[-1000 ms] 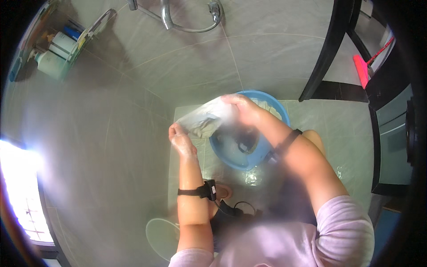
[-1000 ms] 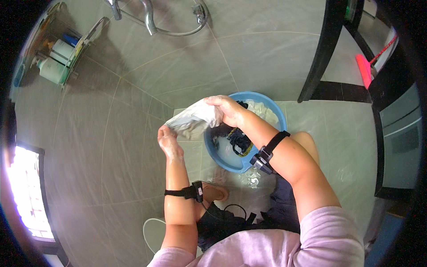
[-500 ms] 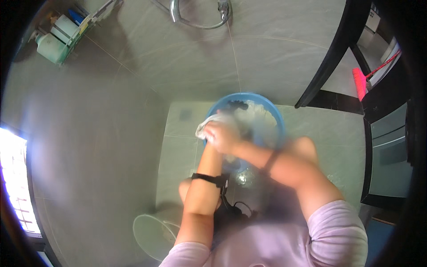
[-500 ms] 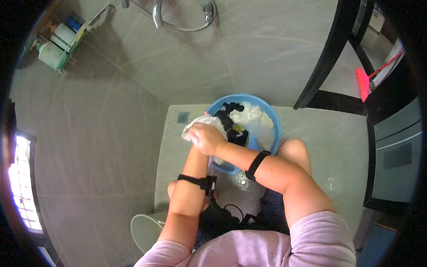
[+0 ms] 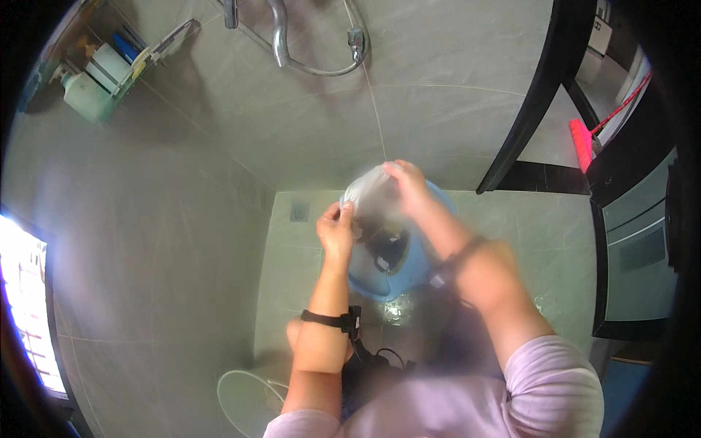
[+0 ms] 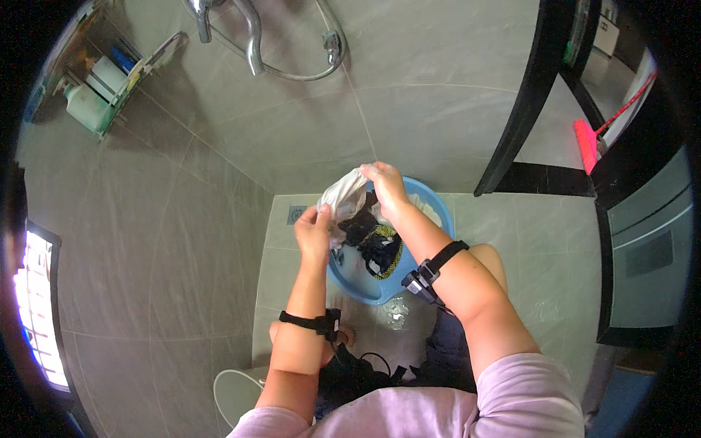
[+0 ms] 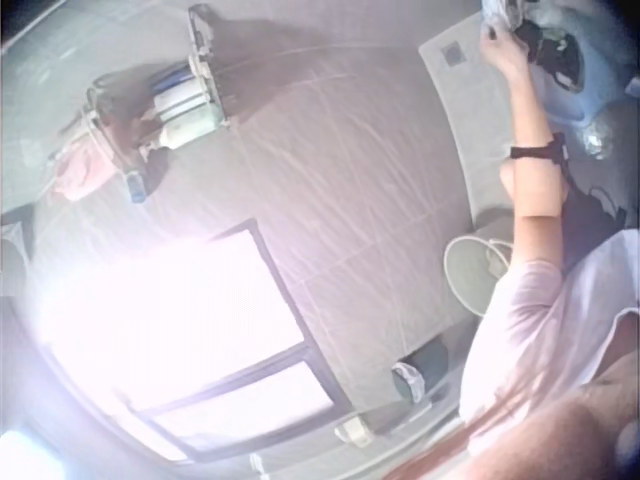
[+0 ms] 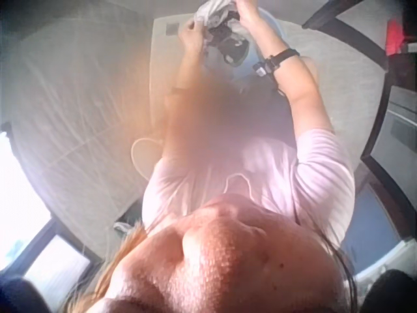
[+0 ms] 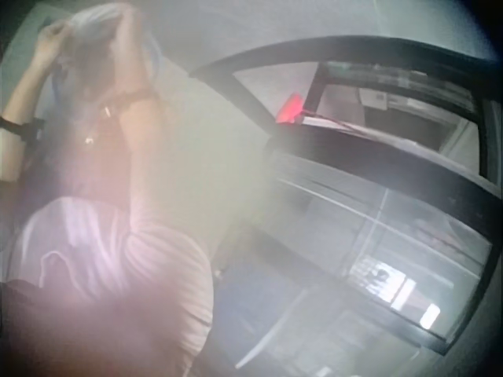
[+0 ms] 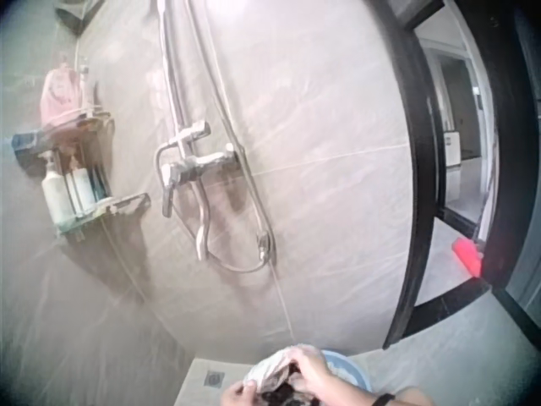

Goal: Manually washing and scrubbing clothes in a basin with water and soap.

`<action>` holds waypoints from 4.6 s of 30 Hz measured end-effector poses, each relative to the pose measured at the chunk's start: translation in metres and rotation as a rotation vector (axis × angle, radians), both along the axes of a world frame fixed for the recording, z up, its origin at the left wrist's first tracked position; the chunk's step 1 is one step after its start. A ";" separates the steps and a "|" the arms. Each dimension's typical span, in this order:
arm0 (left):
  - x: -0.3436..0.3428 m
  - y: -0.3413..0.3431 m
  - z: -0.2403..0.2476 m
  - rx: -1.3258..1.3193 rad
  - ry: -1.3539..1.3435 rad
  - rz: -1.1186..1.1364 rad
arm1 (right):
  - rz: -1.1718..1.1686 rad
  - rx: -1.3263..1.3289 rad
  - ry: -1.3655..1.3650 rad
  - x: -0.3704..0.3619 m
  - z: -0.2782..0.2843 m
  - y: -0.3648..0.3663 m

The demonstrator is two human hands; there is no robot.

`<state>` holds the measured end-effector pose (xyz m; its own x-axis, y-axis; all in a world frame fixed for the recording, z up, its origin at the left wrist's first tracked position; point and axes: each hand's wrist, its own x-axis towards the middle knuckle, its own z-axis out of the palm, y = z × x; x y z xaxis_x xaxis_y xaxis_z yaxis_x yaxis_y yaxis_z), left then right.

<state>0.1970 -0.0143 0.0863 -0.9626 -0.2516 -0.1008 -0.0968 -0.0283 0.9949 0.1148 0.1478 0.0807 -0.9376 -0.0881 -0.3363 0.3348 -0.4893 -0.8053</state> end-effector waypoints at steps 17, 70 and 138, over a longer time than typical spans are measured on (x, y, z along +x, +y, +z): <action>0.006 -0.023 0.028 0.903 0.246 -0.419 | 0.053 0.935 0.913 0.058 -0.016 -0.061; 0.003 -0.052 0.004 0.318 0.024 0.264 | 0.610 1.202 0.386 0.019 0.029 0.000; 0.041 -0.119 -0.048 -0.635 0.030 0.012 | -0.175 1.519 -0.275 0.276 -0.241 0.403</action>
